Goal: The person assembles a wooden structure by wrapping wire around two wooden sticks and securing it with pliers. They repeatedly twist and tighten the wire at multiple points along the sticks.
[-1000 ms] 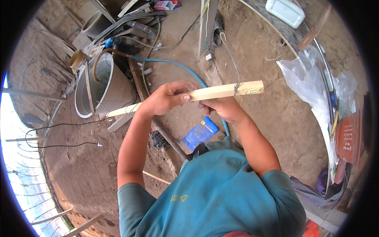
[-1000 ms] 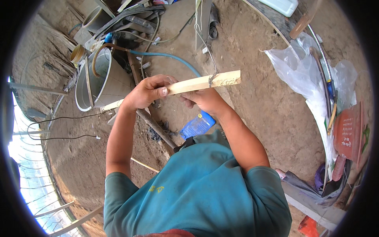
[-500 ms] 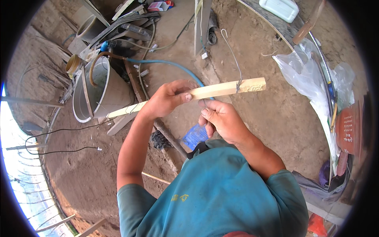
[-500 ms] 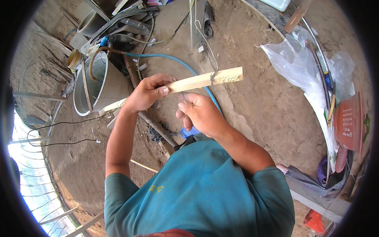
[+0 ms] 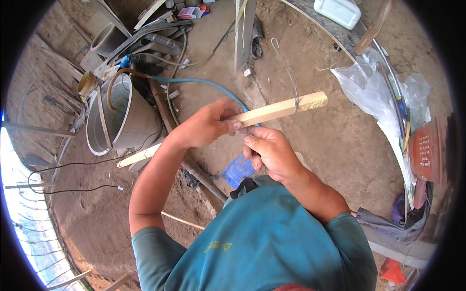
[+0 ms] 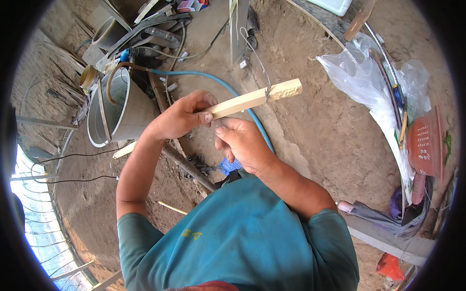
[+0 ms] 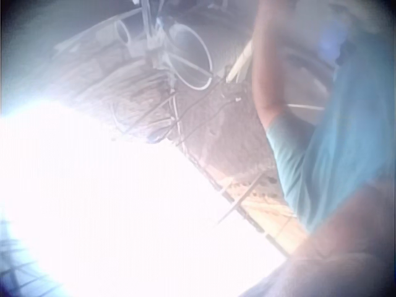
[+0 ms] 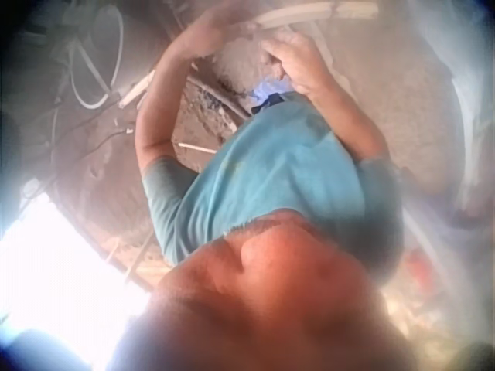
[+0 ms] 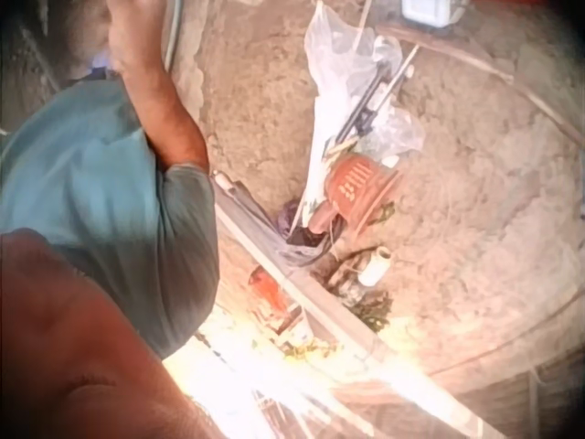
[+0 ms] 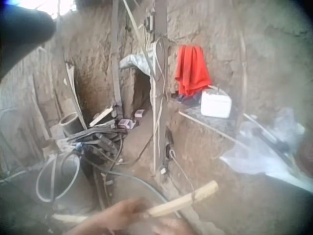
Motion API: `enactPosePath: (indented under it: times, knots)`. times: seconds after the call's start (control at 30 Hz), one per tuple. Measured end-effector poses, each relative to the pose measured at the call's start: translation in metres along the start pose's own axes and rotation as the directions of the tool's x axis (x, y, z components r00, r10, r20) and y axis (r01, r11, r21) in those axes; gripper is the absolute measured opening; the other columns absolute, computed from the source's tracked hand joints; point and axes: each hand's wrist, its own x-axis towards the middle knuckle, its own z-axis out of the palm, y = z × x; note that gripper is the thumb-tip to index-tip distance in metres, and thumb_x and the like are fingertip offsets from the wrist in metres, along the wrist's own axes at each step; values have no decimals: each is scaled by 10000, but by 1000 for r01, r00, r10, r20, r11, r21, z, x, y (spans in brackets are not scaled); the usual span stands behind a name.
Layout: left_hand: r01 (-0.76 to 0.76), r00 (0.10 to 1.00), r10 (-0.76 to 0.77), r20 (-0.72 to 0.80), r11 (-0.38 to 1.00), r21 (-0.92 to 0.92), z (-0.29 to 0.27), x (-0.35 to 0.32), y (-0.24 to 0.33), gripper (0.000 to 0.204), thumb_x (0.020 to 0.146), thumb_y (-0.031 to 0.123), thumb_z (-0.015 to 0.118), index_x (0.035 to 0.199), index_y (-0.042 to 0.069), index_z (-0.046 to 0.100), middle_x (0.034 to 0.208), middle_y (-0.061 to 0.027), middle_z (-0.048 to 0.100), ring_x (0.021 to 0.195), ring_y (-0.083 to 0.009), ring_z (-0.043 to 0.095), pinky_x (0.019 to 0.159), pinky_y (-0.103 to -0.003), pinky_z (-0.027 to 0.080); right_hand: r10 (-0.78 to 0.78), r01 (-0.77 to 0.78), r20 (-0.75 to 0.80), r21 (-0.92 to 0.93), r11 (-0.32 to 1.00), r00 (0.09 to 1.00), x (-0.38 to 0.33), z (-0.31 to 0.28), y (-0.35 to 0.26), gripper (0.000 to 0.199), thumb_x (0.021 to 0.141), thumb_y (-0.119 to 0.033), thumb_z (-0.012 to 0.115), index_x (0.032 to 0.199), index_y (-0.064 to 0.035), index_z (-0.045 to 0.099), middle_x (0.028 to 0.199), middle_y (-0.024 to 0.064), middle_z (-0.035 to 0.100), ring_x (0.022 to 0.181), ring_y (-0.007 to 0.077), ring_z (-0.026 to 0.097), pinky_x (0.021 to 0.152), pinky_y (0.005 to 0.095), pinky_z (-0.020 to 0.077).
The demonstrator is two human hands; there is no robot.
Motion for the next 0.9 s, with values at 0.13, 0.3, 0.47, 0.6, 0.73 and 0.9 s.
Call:
enactPosePath:
  times: [0.13,0.3,0.47,0.6,0.73,0.9]
  knots:
    - [11,998,-12,66,1000,20,4,1,13,390,1054,134,673,1413,8,589,1195,-40,693,1061,-128,618,937,-315,511,-170,162,-78,-107,981,982,6,-2,12,208,1100,-169,603,1164,-8,717,807,45,685,575,65,565,517,231,466]
    - [-58,998,57,10,997,56,9,-8,6,406,1054,137,673,1429,-2,604,1179,-29,699,1034,-112,594,909,-305,505,-227,178,-110,-341,923,968,8,-4,14,202,1105,-191,604,1141,-41,735,787,27,688,596,55,557,537,229,459]
    - [-96,962,169,-216,945,312,29,-25,3,342,1050,135,677,1358,-12,658,1071,-73,744,945,-148,658,868,-334,540,-182,133,-139,-306,943,973,2,2,4,253,1115,-242,599,1175,-33,729,818,28,694,617,61,575,546,235,475]
    - [-158,868,421,-264,738,656,39,-30,-3,327,1009,95,701,1323,8,686,1084,-149,764,914,-287,722,825,-378,577,-175,152,-71,-253,955,982,-8,10,-1,385,1112,-349,595,1193,6,720,853,47,700,634,80,602,549,251,493]
    - [-236,738,634,-231,563,792,42,-24,-13,342,951,125,743,1290,82,729,1144,-125,776,946,-320,760,778,-402,618,-99,86,-36,-271,959,994,-14,15,-15,601,1064,-543,622,1152,48,685,862,74,702,661,102,652,534,246,499]
    - [-223,737,651,-181,487,844,45,-18,-13,430,880,-6,724,1304,68,713,1256,-133,754,1073,-339,754,877,-417,634,-72,34,-92,-365,930,993,0,21,-22,599,1055,-586,607,1168,0,660,870,91,709,661,110,690,517,224,508]
